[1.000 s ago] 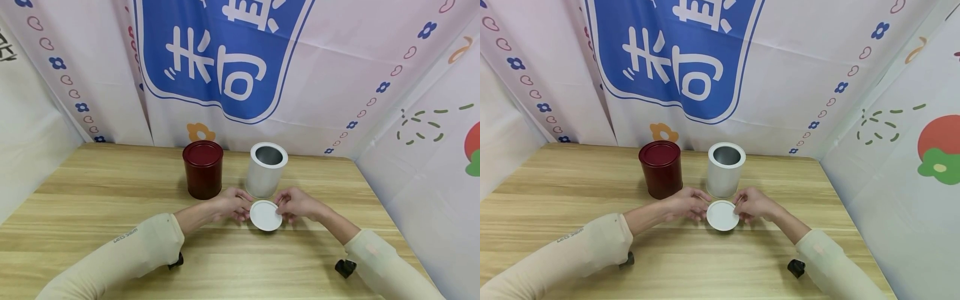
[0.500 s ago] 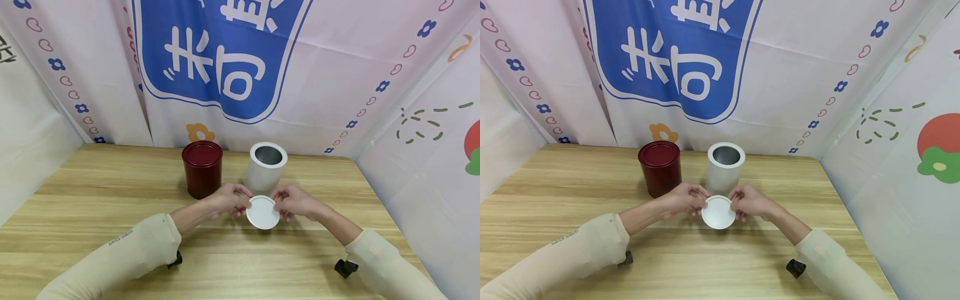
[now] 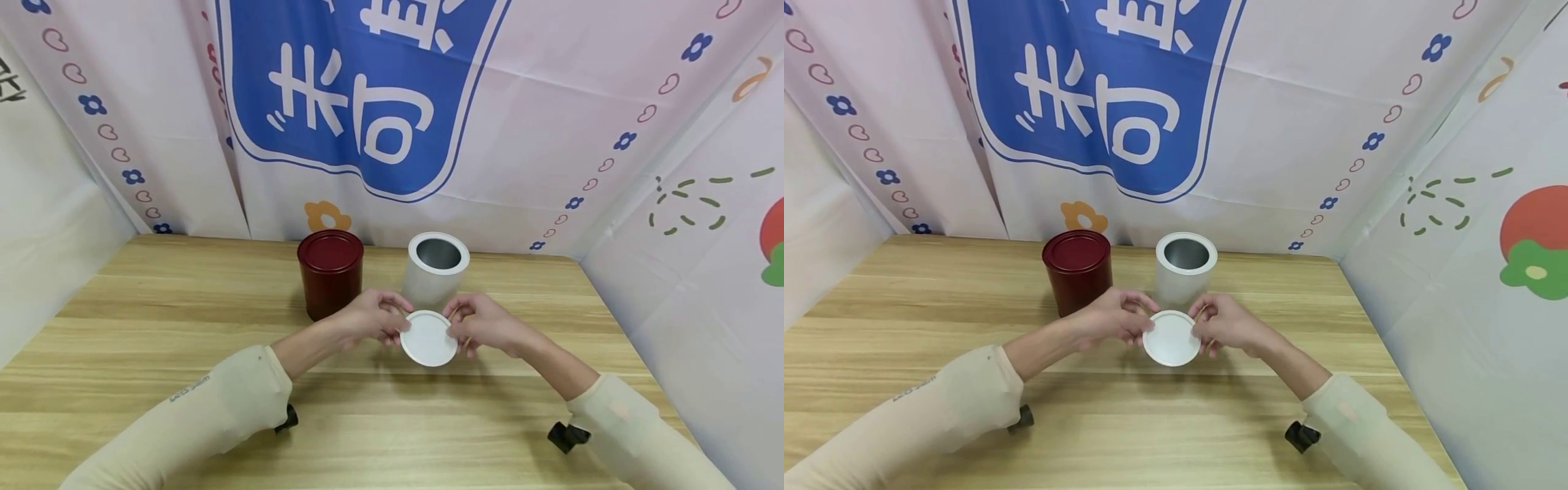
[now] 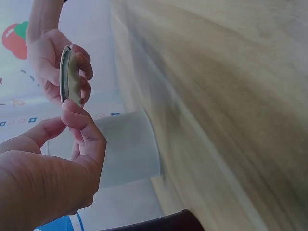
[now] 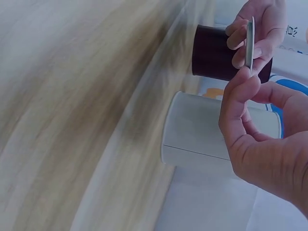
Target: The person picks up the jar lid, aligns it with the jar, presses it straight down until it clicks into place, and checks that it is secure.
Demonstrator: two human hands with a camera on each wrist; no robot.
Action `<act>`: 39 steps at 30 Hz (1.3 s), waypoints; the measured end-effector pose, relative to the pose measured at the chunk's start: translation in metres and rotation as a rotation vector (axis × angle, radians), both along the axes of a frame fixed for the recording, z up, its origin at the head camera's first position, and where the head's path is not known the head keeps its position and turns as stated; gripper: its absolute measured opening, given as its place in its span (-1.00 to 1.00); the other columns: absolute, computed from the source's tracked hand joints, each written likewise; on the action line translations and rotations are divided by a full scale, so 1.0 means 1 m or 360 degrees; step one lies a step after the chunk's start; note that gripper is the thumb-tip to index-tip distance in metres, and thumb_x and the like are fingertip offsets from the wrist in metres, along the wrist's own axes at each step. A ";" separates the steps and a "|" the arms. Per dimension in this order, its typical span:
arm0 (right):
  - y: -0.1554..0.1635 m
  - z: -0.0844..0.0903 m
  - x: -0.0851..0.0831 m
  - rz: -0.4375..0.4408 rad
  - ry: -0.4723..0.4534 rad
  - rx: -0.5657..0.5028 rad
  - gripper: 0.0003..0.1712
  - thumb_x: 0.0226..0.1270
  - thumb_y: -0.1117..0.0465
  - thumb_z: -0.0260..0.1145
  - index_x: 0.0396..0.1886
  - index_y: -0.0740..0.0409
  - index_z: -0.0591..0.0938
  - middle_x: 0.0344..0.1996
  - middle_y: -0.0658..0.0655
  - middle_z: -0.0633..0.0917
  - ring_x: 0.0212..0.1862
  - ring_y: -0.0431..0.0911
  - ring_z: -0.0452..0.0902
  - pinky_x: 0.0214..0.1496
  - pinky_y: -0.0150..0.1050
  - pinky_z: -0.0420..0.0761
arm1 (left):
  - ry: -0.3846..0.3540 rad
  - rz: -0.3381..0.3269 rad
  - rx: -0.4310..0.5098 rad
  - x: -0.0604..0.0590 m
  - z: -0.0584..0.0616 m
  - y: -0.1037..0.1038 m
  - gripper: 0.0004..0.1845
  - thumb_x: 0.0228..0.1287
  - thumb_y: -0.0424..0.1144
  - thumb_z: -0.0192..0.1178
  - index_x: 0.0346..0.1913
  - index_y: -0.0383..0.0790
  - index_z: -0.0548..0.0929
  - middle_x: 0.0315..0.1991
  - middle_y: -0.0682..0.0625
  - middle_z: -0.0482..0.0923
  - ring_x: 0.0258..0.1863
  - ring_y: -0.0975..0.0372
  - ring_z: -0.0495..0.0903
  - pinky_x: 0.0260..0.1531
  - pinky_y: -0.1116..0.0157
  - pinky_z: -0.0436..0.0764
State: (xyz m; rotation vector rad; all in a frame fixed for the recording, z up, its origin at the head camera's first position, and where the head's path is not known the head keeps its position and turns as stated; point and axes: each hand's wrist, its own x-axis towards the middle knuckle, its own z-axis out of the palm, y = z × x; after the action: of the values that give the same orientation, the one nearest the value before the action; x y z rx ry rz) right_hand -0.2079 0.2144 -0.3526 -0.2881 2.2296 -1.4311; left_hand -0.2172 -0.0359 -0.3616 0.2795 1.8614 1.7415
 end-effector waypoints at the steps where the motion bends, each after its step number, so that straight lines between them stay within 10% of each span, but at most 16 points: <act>1: 0.000 0.001 0.000 -0.0004 0.0010 -0.0013 -0.71 0.31 0.49 0.27 0.01 0.45 0.51 -0.39 0.17 0.57 -0.51 -0.07 0.58 -0.55 -0.32 0.60 | 0.0007 -0.0003 0.0003 0.000 0.002 0.000 -0.64 0.29 -0.55 0.25 0.14 -0.49 0.54 -0.45 -0.07 0.57 -0.58 0.26 0.58 -0.56 0.45 0.57; 39: 0.002 0.047 -0.002 -0.0020 0.0230 0.0023 -0.68 0.32 0.44 0.35 0.04 0.44 0.55 -0.34 0.20 0.58 -0.50 -0.04 0.65 -0.58 -0.30 0.59 | 0.0201 0.0063 -0.0021 -0.008 0.038 0.002 -0.67 0.26 -0.57 0.28 0.08 -0.48 0.59 -0.42 -0.07 0.58 -0.58 0.23 0.60 -0.56 0.45 0.55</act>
State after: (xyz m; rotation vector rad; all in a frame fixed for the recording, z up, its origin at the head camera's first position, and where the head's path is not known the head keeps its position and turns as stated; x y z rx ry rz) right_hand -0.2100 0.2169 -0.3060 -0.3850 2.3592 -1.4416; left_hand -0.2248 -0.0344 -0.3238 0.3577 1.9792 1.7741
